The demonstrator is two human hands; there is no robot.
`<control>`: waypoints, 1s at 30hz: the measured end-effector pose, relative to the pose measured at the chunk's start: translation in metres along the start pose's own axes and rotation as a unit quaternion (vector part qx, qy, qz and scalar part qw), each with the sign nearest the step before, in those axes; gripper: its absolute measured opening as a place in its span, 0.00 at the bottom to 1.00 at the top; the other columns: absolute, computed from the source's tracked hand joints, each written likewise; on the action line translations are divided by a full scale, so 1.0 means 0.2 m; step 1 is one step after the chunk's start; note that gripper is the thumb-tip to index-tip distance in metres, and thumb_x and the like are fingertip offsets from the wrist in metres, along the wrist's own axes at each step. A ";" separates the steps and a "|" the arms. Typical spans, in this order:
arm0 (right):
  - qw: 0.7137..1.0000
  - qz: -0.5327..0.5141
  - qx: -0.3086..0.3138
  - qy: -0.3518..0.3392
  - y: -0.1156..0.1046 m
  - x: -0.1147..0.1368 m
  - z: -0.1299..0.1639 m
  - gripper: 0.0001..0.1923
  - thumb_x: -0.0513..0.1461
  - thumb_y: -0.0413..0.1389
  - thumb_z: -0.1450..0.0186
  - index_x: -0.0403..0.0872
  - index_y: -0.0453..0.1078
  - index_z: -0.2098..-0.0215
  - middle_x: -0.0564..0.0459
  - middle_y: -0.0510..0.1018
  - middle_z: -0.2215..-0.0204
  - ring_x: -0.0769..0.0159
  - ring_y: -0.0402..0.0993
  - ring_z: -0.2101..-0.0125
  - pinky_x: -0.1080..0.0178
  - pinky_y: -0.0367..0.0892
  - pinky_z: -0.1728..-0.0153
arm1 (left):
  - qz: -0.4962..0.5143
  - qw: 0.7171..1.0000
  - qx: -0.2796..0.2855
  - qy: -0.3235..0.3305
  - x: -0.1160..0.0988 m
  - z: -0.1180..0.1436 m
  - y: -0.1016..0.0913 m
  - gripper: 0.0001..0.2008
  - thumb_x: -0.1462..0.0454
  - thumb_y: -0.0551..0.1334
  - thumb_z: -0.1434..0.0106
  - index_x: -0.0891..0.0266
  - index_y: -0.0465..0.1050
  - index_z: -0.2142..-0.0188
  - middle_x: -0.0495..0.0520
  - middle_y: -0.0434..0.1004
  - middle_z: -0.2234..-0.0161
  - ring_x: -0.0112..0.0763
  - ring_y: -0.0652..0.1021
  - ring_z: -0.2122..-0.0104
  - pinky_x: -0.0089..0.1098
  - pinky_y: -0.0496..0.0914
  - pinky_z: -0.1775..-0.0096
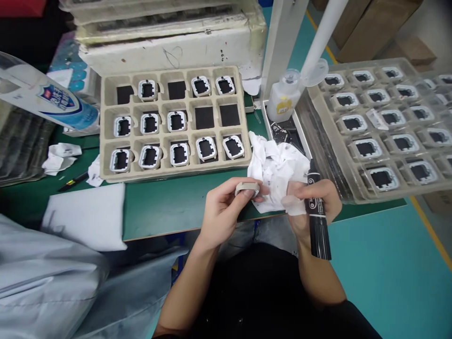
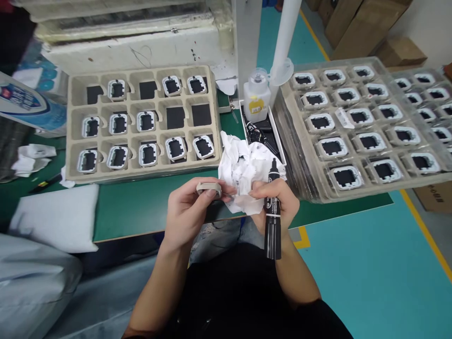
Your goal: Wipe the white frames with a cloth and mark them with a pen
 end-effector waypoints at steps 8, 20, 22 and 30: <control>0.993 0.101 0.051 -0.031 0.09 0.11 -0.02 0.18 0.41 0.79 0.37 0.53 0.74 0.62 0.63 0.70 0.74 0.70 0.65 0.79 0.61 0.61 0.79 | -0.022 0.999 0.025 0.025 -0.02 0.00 -0.02 0.07 0.63 0.72 0.25 0.55 0.91 0.51 0.58 0.93 0.53 0.42 0.90 0.54 0.34 0.83 0.53; 0.986 0.153 0.058 0.001 0.11 0.09 -0.02 0.19 0.43 0.77 0.35 0.54 0.69 0.67 0.61 0.70 0.75 0.68 0.62 0.78 0.60 0.58 0.78 | -0.059 0.998 -0.004 0.004 -0.05 0.00 0.01 0.09 0.60 0.71 0.23 0.59 0.89 0.49 0.53 0.90 0.64 0.31 0.86 0.69 0.28 0.81 0.63; 0.985 0.153 0.083 0.004 0.12 0.07 -0.02 0.19 0.43 0.76 0.35 0.54 0.68 0.68 0.62 0.71 0.75 0.68 0.63 0.78 0.60 0.61 0.77 | -0.084 0.996 0.009 0.019 -0.05 0.01 0.01 0.09 0.61 0.70 0.22 0.58 0.90 0.48 0.55 0.91 0.59 0.33 0.88 0.64 0.28 0.81 0.59; 0.976 0.175 0.127 -0.002 0.14 0.08 -0.04 0.17 0.40 0.72 0.34 0.52 0.68 0.70 0.63 0.69 0.77 0.72 0.62 0.78 0.64 0.60 0.77 | -0.189 0.980 -0.003 0.057 -0.07 0.03 0.00 0.09 0.65 0.71 0.24 0.57 0.90 0.48 0.54 0.93 0.56 0.33 0.89 0.62 0.26 0.80 0.58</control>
Point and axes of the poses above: each hand's wrist, its own z-axis away from the middle knuckle, its own y-axis out of the palm, x = y × z, the point moved 7 cm from there along -z, towards the middle knuckle
